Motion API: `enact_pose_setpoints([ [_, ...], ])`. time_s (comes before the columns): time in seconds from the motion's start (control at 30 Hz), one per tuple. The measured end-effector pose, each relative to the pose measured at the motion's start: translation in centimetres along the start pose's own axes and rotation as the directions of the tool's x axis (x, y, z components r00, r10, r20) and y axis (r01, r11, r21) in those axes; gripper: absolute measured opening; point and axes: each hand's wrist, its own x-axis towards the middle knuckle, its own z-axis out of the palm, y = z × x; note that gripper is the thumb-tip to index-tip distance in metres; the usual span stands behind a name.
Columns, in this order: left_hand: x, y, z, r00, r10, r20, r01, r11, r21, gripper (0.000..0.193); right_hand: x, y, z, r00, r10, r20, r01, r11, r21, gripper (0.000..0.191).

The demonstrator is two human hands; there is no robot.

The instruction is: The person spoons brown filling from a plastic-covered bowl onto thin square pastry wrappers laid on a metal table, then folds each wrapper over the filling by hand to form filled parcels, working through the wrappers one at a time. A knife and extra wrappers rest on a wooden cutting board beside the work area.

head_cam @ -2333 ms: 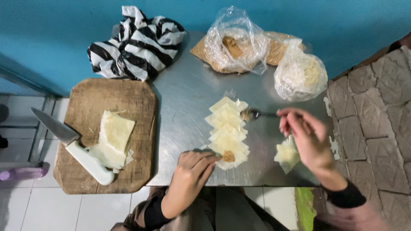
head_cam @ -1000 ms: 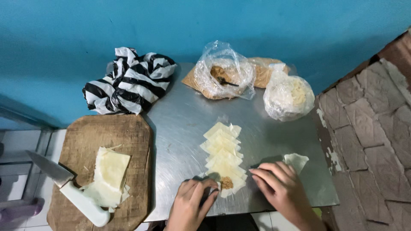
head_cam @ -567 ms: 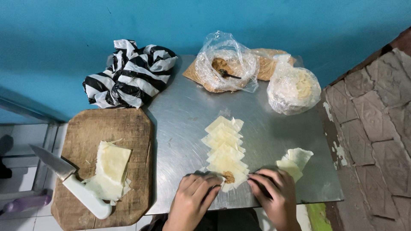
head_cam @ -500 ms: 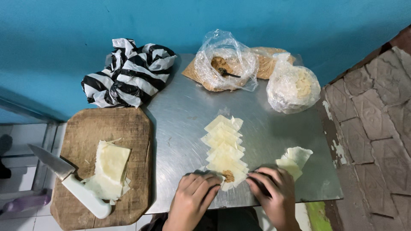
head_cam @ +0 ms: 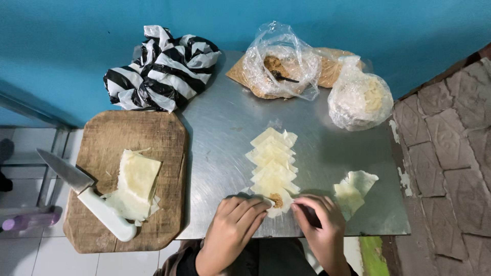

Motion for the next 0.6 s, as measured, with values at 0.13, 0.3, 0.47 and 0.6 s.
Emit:
enact_pose_setpoints([
  [0.13, 0.08, -0.08, 0.13, 0.999, 0.041, 0.008, -0.041, 0.999, 0.032, 0.027, 0.12, -0.25, 0.46, 0.999, 0.005, 0.051, -0.008, 0.999, 0.041, 0.026],
  [0.3, -0.12, 0.05, -0.02, 0.997, 0.061, 0.048, -0.064, 0.996, 0.061, 0.033, 0.11, -0.53, 0.57, 0.994, -0.053, 0.091, 0.051, 0.998, 0.028, 0.029],
  [0.47, -0.07, 0.09, -0.07, 0.995, 0.048, 0.087, -0.055, 0.995, 0.082, 0.034, 0.19, -0.8, 0.57, 0.988, -0.092, 0.127, 0.09, 0.996, 0.021, 0.033],
  [0.6, 0.03, 0.19, -0.1, 0.993, 0.042, 0.108, -0.051, 0.995, 0.087, 0.034, 0.07, -0.91, 0.73, 0.986, -0.141, 0.093, 0.14, 0.99, 0.019, 0.035],
])
